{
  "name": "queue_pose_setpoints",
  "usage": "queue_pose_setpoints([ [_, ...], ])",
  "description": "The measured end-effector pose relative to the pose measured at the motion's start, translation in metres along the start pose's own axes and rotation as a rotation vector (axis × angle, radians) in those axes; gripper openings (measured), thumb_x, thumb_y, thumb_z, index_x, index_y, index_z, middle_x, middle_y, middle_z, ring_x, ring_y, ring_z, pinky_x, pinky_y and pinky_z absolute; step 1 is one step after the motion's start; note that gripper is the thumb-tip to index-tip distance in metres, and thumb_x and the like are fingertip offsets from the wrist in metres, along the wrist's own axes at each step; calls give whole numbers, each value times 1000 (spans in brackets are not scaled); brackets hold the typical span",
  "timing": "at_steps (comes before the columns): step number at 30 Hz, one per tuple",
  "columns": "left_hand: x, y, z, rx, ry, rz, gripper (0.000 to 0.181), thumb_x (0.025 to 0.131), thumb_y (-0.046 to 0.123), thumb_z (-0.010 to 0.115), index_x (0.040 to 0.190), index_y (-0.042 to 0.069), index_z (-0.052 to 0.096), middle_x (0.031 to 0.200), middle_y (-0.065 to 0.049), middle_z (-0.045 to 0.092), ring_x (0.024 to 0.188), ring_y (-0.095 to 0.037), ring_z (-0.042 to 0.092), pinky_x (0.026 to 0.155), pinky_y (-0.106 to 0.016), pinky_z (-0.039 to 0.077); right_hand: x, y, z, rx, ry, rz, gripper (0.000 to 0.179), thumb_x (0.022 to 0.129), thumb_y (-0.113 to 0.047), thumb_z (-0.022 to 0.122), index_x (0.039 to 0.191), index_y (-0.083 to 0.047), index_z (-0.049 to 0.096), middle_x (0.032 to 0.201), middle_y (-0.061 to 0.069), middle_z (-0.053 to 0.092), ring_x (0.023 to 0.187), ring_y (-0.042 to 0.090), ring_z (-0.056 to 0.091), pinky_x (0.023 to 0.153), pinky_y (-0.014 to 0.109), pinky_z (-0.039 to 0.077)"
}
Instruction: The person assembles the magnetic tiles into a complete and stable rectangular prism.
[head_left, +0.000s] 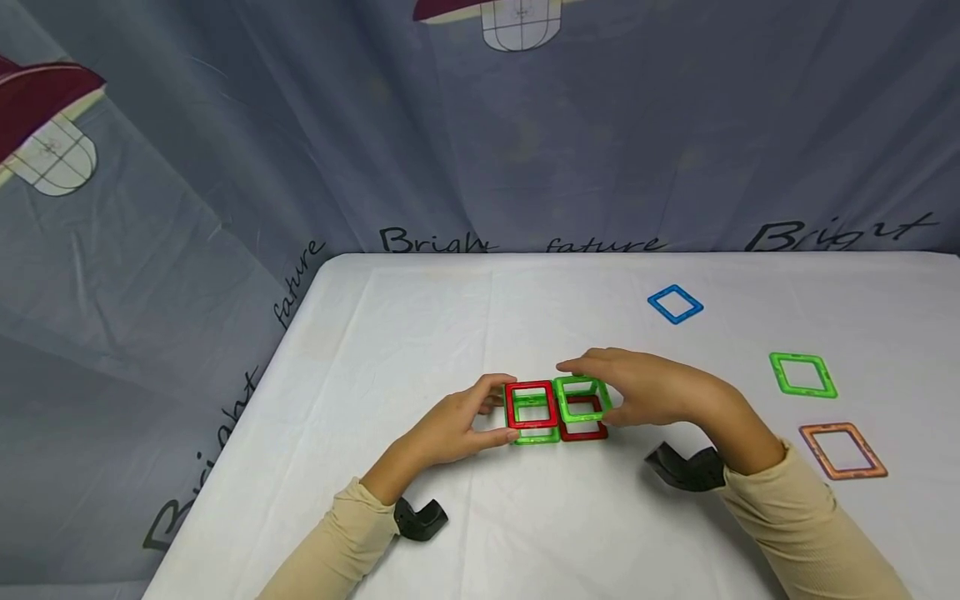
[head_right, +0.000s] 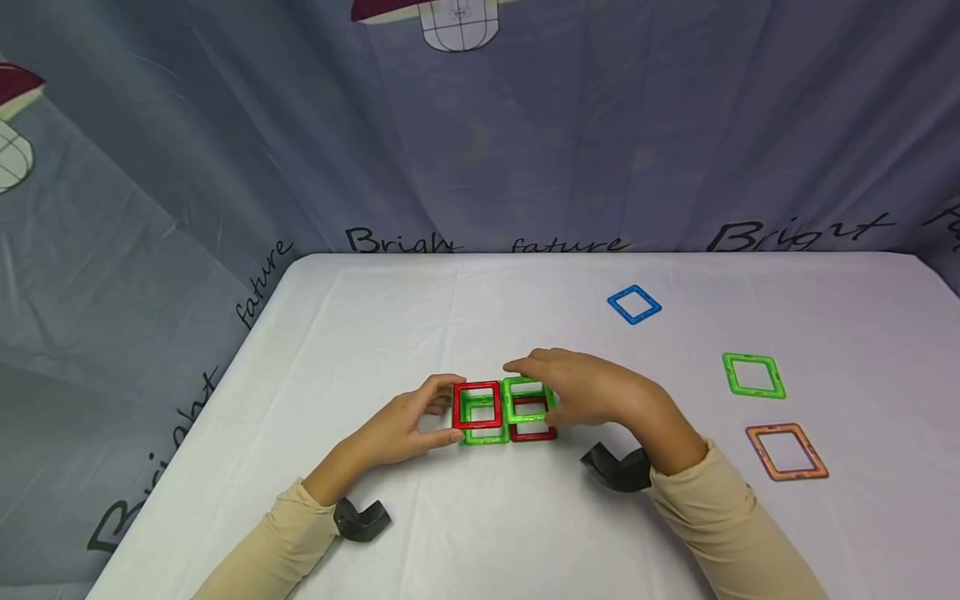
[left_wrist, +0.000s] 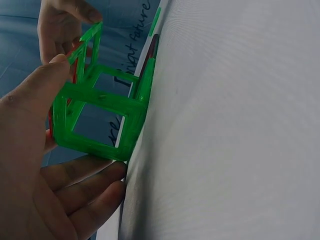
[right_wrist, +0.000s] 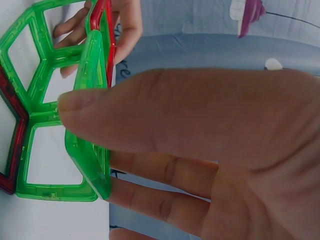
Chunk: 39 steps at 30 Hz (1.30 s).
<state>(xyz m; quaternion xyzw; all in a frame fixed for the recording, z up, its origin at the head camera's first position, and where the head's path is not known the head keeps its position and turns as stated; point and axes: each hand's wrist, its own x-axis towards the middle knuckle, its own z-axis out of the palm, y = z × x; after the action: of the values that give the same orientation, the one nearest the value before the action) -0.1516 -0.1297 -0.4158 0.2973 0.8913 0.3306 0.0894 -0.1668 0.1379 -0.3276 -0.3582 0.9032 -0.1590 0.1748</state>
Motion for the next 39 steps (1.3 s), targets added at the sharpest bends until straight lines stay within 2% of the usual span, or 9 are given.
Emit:
queue_pose_setpoints([
  [15, 0, 4, 0, 40, 27, -7, 60, 82, 43, 63, 132, 25, 35, 110, 3, 62, 98, -11, 60, 86, -28, 49, 2, -1, 0, -15, 18, -40, 65, 72, -10, 75, 131, -10, 47, 122, 5, 55, 112, 24, 51, 90, 45, 47],
  [21, 1, 4, 0, 46, 27, -12, 60, 82, 43, 64, 132, 26, 35, 109, 3, 62, 98, -10, 60, 86, -28, 49, 2, 1, -1, 6, 4, -15, 66, 72, -12, 75, 132, -9, 46, 125, 7, 54, 114, 26, 50, 91, 47, 45],
  [26, 0, 4, 0, 50, 25, -24, 60, 83, 43, 63, 132, 26, 34, 110, 3, 62, 99, -11, 60, 87, -29, 49, 1, 8, -5, 78, -4, 34, 67, 75, -21, 74, 134, -11, 44, 133, 10, 48, 124, 33, 41, 97, 52, 39],
  [32, 0, 4, 0, 57, 28, -32, 60, 82, 43, 64, 132, 27, 35, 109, 3, 63, 98, -10, 60, 86, -30, 49, 6, 41, -11, 145, 102, 62, 69, 80, -36, 68, 138, -11, 39, 139, 15, 41, 129, 38, 35, 101, 56, 32],
  [39, -1, 3, 2, 39, 14, -40, 60, 82, 44, 63, 132, 26, 34, 111, 2, 62, 99, -12, 60, 87, -30, 48, 14, 106, -15, 176, 263, 267, 74, 87, -38, 60, 143, -6, 24, 145, 28, 20, 131, 47, 19, 100, 65, 21],
])
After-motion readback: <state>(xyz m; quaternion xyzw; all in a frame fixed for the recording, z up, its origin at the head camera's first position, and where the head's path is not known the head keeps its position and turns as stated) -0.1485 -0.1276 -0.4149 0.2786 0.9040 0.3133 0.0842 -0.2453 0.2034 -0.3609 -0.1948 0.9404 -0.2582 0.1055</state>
